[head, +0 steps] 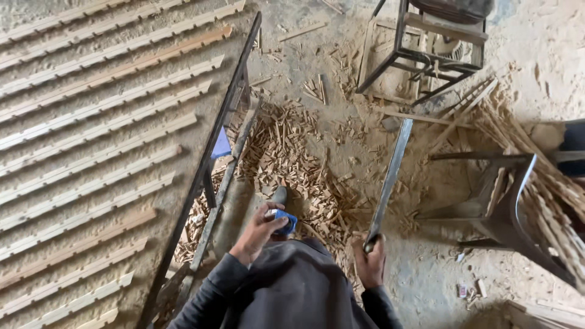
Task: The person constructs a wooden lattice panel by laying out pre-cut wooden strips, sawing them to length using a hand saw, and assembling the interlocking pieces to form a decorative grid.
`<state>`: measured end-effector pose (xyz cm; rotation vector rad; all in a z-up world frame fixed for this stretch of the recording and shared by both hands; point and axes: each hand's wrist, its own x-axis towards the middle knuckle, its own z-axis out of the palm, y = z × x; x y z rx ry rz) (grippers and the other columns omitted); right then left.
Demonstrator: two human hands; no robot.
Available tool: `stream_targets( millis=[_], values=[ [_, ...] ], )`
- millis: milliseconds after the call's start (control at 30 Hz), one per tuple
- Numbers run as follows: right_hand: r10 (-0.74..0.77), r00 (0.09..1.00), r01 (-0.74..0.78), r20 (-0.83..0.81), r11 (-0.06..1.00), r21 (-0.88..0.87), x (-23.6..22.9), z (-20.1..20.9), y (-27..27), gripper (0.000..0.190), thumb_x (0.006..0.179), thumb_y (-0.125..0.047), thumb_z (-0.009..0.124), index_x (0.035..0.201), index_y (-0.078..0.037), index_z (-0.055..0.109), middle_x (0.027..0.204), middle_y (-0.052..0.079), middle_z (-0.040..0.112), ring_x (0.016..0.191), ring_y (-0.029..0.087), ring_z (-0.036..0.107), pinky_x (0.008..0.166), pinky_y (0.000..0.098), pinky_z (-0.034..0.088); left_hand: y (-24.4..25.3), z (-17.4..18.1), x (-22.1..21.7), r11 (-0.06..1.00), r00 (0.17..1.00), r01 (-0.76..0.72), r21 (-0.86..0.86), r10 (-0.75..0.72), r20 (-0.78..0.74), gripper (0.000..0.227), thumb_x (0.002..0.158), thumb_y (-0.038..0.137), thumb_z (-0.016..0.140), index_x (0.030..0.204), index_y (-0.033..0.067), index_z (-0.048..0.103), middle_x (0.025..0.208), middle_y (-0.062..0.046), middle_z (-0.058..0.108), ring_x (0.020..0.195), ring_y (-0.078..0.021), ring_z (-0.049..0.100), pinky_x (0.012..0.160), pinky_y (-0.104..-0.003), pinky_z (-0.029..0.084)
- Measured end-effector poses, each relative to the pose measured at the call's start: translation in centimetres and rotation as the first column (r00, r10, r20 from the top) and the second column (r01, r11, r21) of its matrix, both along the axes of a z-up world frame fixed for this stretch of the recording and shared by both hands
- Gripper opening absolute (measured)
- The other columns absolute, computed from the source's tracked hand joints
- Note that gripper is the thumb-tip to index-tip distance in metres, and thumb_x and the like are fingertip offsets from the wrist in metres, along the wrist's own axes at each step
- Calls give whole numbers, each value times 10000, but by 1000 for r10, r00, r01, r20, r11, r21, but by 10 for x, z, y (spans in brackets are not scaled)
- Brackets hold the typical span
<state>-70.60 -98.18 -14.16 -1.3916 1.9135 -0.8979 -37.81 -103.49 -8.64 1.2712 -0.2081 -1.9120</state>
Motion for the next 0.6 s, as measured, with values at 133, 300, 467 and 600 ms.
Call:
stream_targets(
  millis=[133,300,467,600],
  values=[
    [-8,994,21,-109,993,118,-31,6,-40,279,893,-301,747,988,-117,560,796,64,608,725,227,597,728,398,483,-64,25,10,988,978,95,118,-115,174,295,905,71,714,1176,115,605,1098,-223,760,903,-308,765,721,-396,629],
    [-79,953,180,-292,923,339,-61,14,-91,326,781,-308,758,978,-108,591,823,134,718,844,409,684,770,496,472,-125,-3,8,986,934,121,112,-151,325,327,905,156,723,1185,111,560,1122,-251,748,950,-308,754,637,-353,643],
    [-4,998,21,-63,962,273,-106,-31,-173,227,844,-185,703,1050,-92,678,1046,68,777,902,217,706,874,356,518,-190,30,-9,967,913,69,244,-159,375,348,930,154,693,1249,121,560,1271,-233,713,1023,-340,760,722,-363,633],
    [152,978,-83,-143,912,402,-121,-52,-302,277,875,-442,692,990,-194,734,902,-2,799,867,194,804,824,362,531,-221,6,-36,953,902,-182,241,64,428,409,887,125,731,1262,79,574,1046,-243,764,878,-283,710,702,-367,559]
  ],
)
